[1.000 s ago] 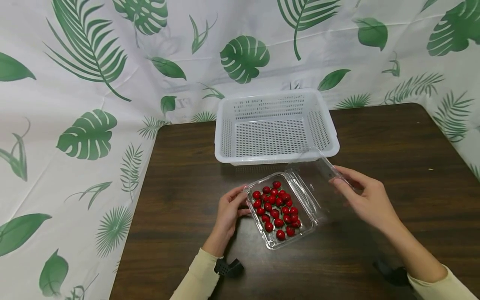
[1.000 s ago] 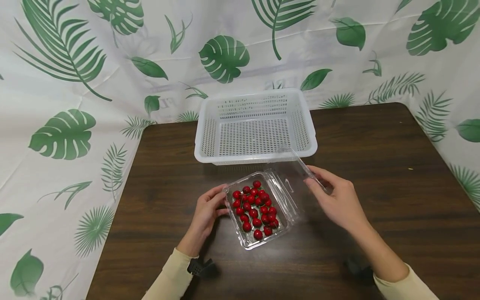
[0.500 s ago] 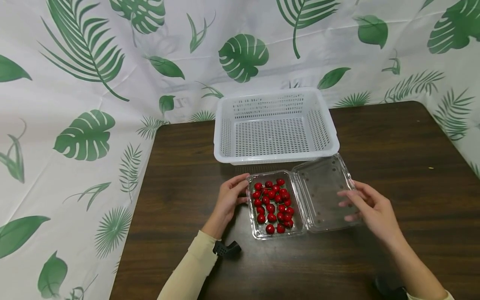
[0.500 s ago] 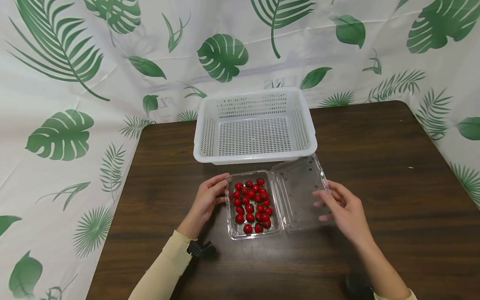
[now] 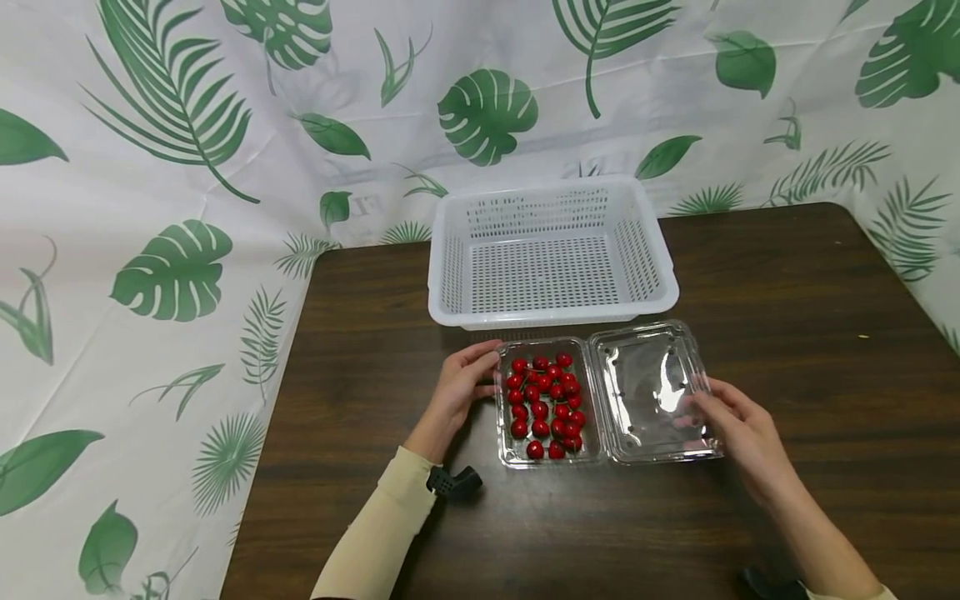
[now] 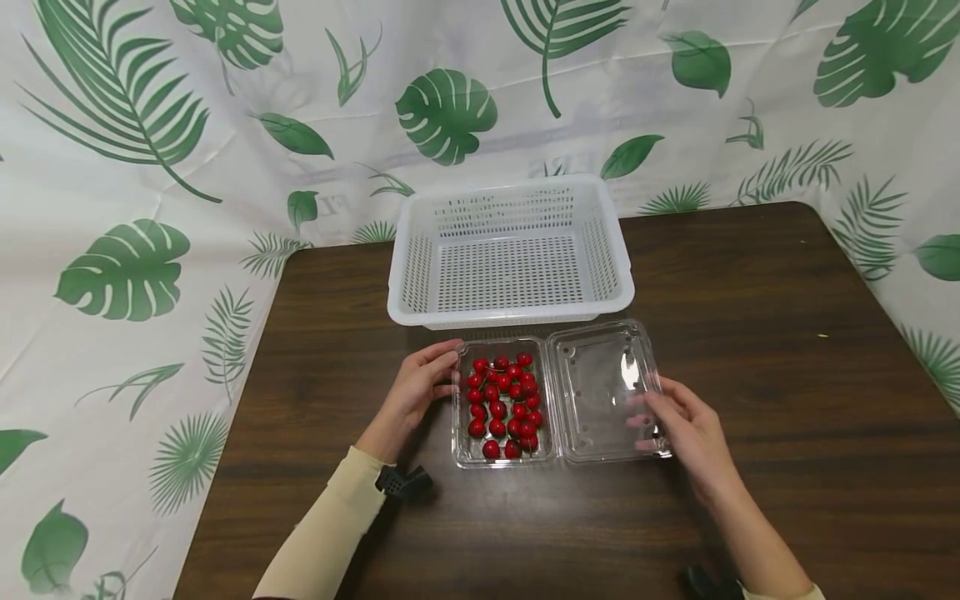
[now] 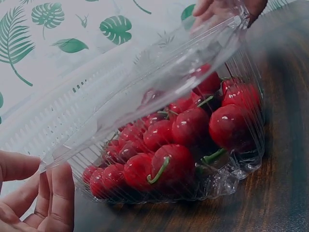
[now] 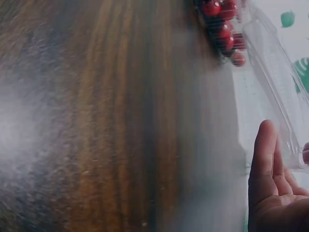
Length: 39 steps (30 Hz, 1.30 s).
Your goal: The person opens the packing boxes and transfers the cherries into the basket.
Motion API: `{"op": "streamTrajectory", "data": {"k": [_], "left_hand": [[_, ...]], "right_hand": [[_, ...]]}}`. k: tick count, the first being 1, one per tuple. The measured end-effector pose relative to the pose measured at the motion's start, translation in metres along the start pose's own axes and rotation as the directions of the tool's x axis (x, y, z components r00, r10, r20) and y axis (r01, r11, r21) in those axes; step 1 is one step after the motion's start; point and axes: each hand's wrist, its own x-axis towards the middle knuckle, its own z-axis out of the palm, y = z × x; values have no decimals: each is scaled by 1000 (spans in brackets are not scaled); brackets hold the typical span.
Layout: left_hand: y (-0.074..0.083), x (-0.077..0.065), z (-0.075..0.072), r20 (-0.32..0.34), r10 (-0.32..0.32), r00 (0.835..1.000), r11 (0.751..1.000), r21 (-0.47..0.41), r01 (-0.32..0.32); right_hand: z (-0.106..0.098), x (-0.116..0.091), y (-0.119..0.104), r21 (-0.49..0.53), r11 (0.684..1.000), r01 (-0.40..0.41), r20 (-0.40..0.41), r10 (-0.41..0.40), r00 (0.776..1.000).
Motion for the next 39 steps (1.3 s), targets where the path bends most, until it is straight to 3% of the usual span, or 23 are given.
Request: {"op": "streamTrajectory", "data": {"k": [4,9,13,27,39], "left_hand": [[1,1,0,-1,-1,1000,1000,5,1],[1,2,0,-4,2,1000,1000,-1,-2],[1,3,0,-3,5,1000,1000,-7,-5],[4,11,1,-13,0,1000,1000,-2,0],[9,5,-2,-15,-11,1000,1000,-14,11]], "right_hand": [[-4,3,7,-4,998,-63,-20,63,998],[-5,8,13,102,990,-96,66,90,994],[-7,11,16,82,988,-131,75,125,989],[-3,18,20,121,988,-99,86,89,992],[-6,16,18,86,990,-112,73,106,992]]}}
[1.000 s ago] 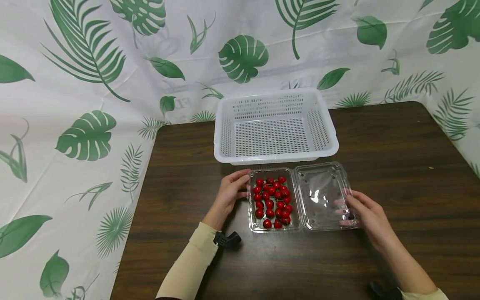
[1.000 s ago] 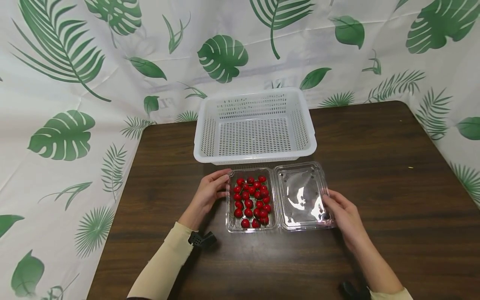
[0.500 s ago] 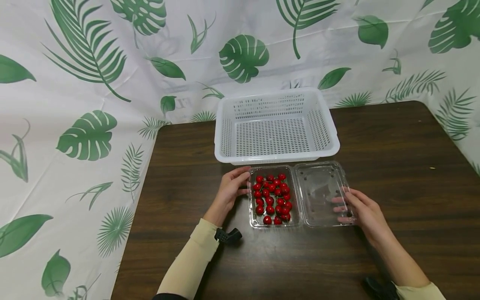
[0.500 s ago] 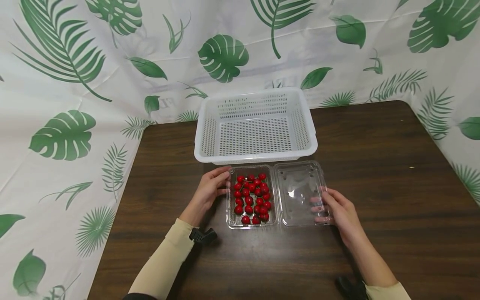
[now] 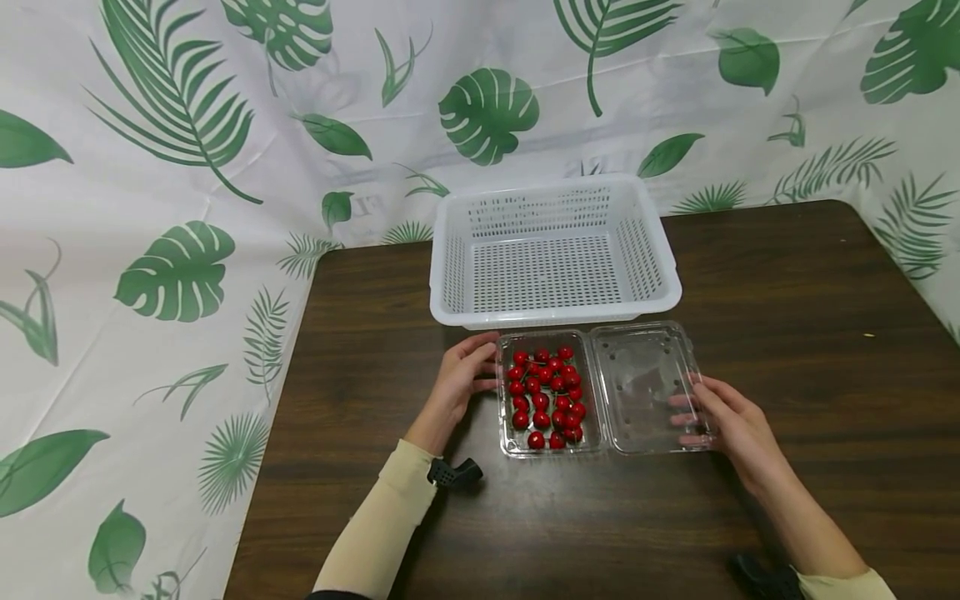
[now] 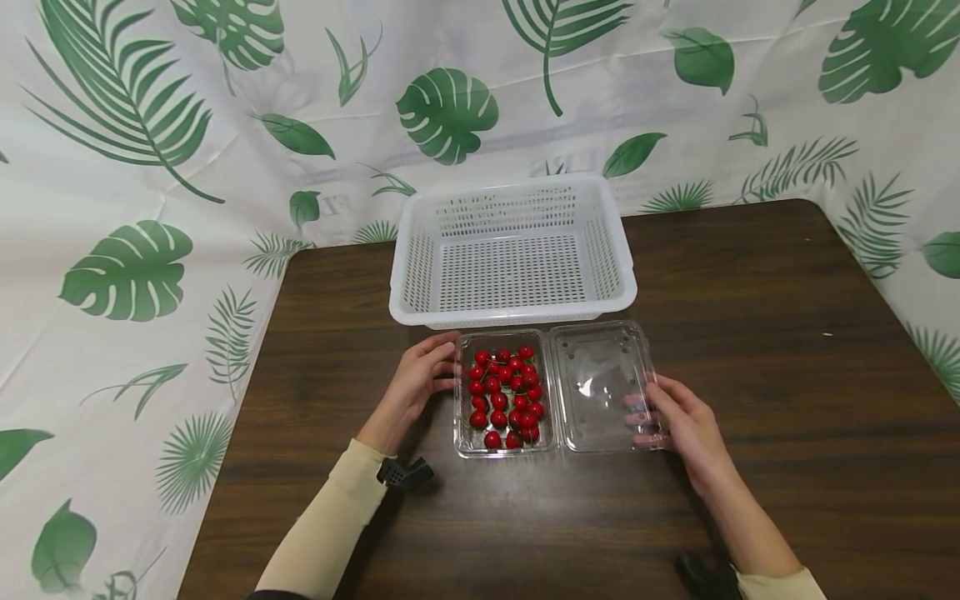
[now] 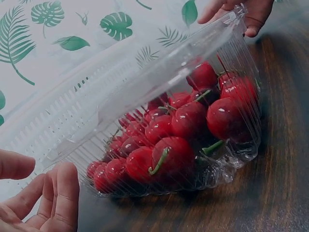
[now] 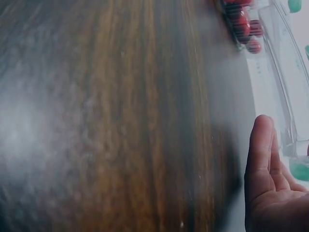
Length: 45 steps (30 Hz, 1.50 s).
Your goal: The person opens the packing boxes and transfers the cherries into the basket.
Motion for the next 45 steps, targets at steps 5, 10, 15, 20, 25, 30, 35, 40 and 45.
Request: {"op": "streamTrajectory", "data": {"k": [5,10,15,20,25,30,35,40,45], "left_hand": [[-1,-6,-4,2,-3,1000,1000,2,3],[-6,-14,-10,8,-22,1000,1000,-14,22],[-12,-30,-14,34,-43,999,999,-5,43],[-19,-49,-15,71,-27,997,999,-20,28],[-28,-70,-11,91,-22,996,1000,-17,24],[-32,-82,-6,104,-26,994,1000,-4,27],[-29,-83,-5,110,-32,993,999,12,31],[-29,-82,-3,119,-29,992,1000,13,28],[-32,-81,-2,110,-25,994,1000,11,23]], "right_hand": [[-3,-2,-3,-23,1000,18,-7,-18,1000],[-8,-5,-6,-94,993,70,-24,-73,997],[-13,-8,-13,-205,973,103,-69,-119,990],[-15,-11,-23,-306,944,126,-156,-180,971],[-1,-11,-32,-511,829,229,-238,-392,889],[26,-12,-46,-643,685,343,-176,-568,804],[64,-7,-58,-629,595,500,59,-605,794],[100,5,-61,-638,491,593,327,-525,786],[128,13,-56,-669,316,673,544,-408,733]]}}
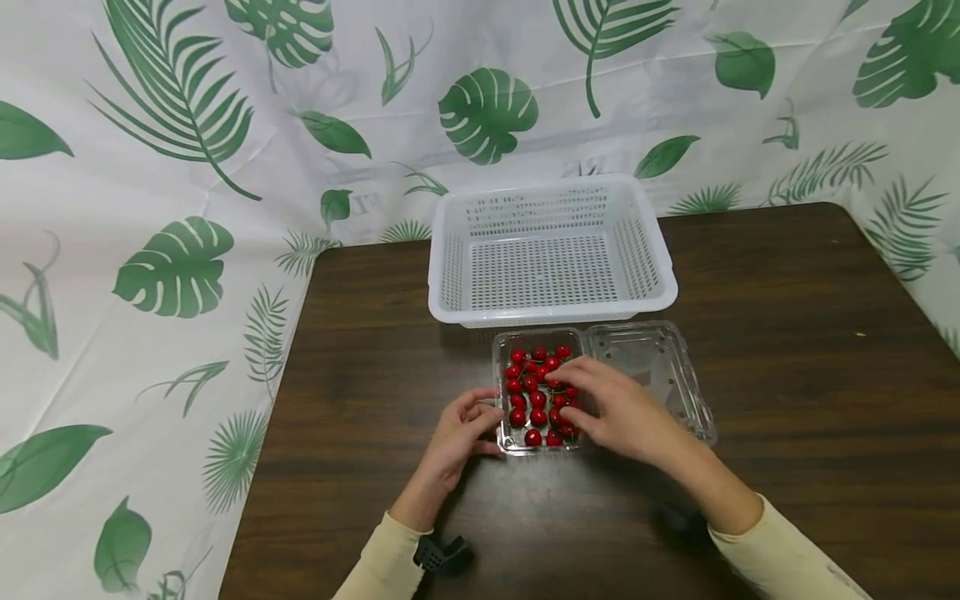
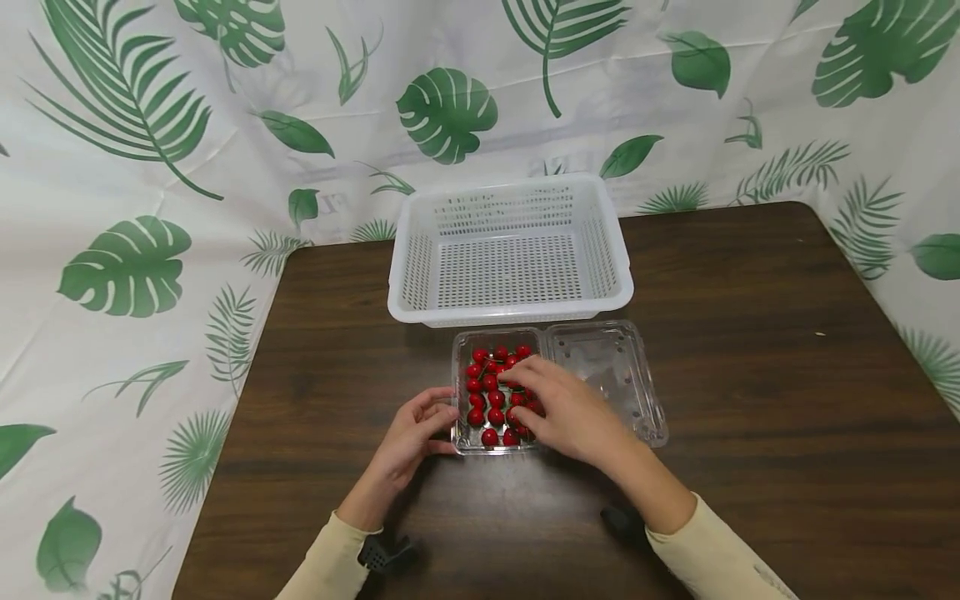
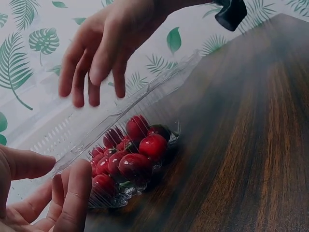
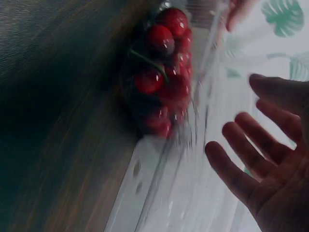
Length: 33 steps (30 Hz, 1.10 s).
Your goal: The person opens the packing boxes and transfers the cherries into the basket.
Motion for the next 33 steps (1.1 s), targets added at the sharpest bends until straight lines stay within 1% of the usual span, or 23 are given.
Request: {"op": "streamTrajectory", "data": {"k": [2,5,7,11,14,18,24,29,33], "left_hand": [[-1,1,0,0,2,1000,1000,3,-2],[-2,2,0,-8,1,1000,1000,4,-1],[-1,3,0,-12,1,1000,1000,3,-1],[1,4,2,-22,-2,1000,1000,1,2],[1,5,4,-29,-1,1000,1000,1,1],[-1,7,4,-41,1,999,1000,0,-1],[-2,6,4,-52,1,999,1000,-1,-1],[-3,6,4,-53,-4,999,1000,-14,3],[-4,6,3,-42,9,999,1000,-23,-10]], "right_hand": [[7,6,-2,-76,995,60,71,-54,996],[17,15,-4,-165,974,154,146,-130,981],[23,19,-4,-210,958,193,181,-156,971],[32,24,-2,-261,937,231,227,-173,958],[38,26,-1,-282,928,245,252,-174,952],[42,28,0,-294,924,243,257,-168,952],[44,28,4,-265,940,213,233,-152,960],[44,29,6,-224,957,182,238,-128,963],[41,28,6,-191,970,153,233,-106,967]]}}
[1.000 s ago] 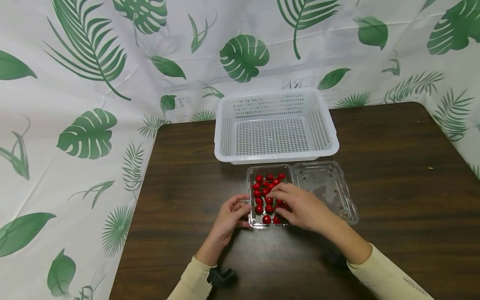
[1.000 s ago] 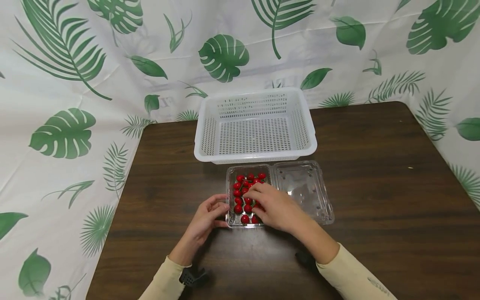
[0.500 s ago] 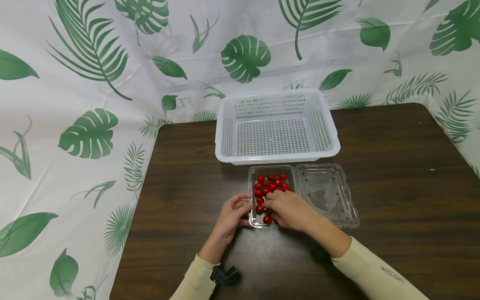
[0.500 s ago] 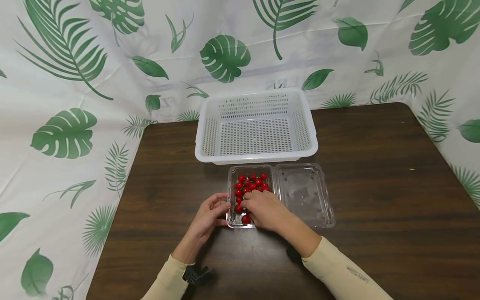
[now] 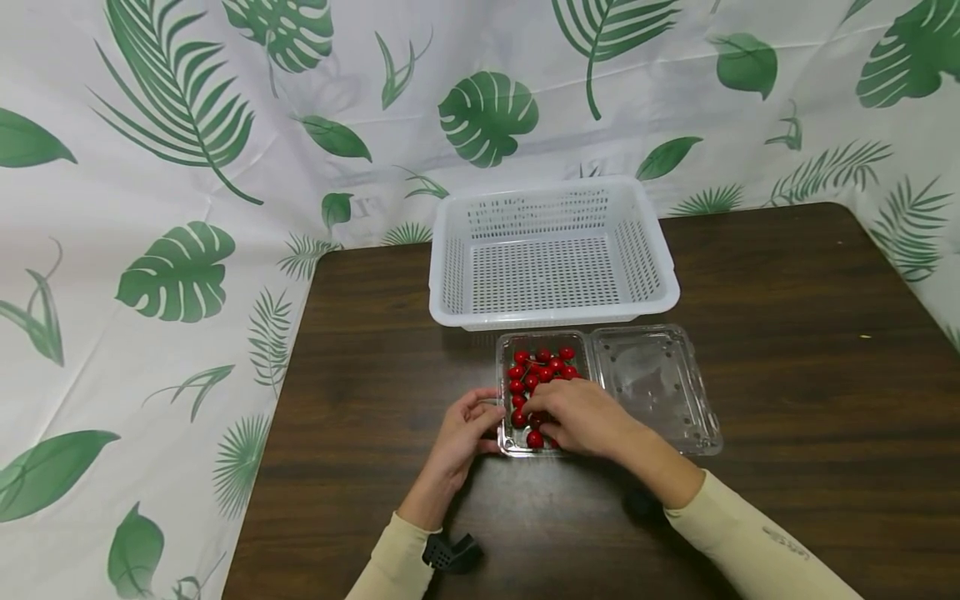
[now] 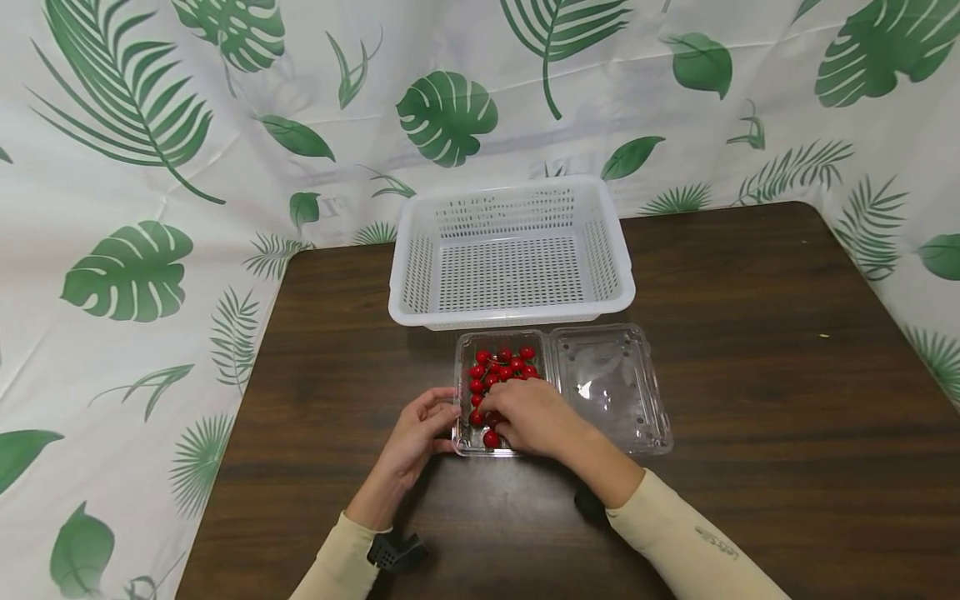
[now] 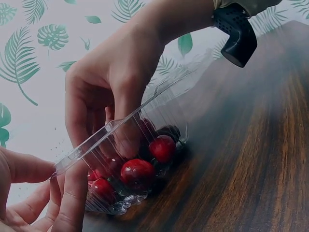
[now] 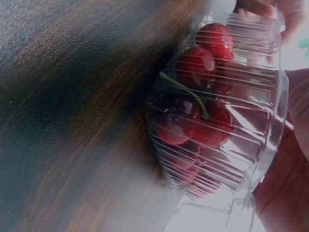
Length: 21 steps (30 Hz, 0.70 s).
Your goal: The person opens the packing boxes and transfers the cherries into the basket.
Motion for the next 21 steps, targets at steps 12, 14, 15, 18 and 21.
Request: {"op": "streamTrajectory", "data": {"k": [12,14,15,18,21], "left_hand": [[0,0,0,7,-3,1000,1000,-3,3],[0,1,0,8,0,1000,1000,-5,0],[0,1,0,9,0,1000,1000,-7,0],[0,1,0,5,-2,1000,1000,-7,2],[0,1,0,2,-2,1000,1000,-7,2]], "right_hand": [[-14,-4,0,170,981,-93,-25,99,995],[-16,-4,0,198,976,-88,-46,99,994],[-17,-4,1,213,973,-84,-58,98,993],[-20,-4,1,251,966,-62,-91,88,992],[-25,-3,2,284,958,-35,-121,72,990]]}}
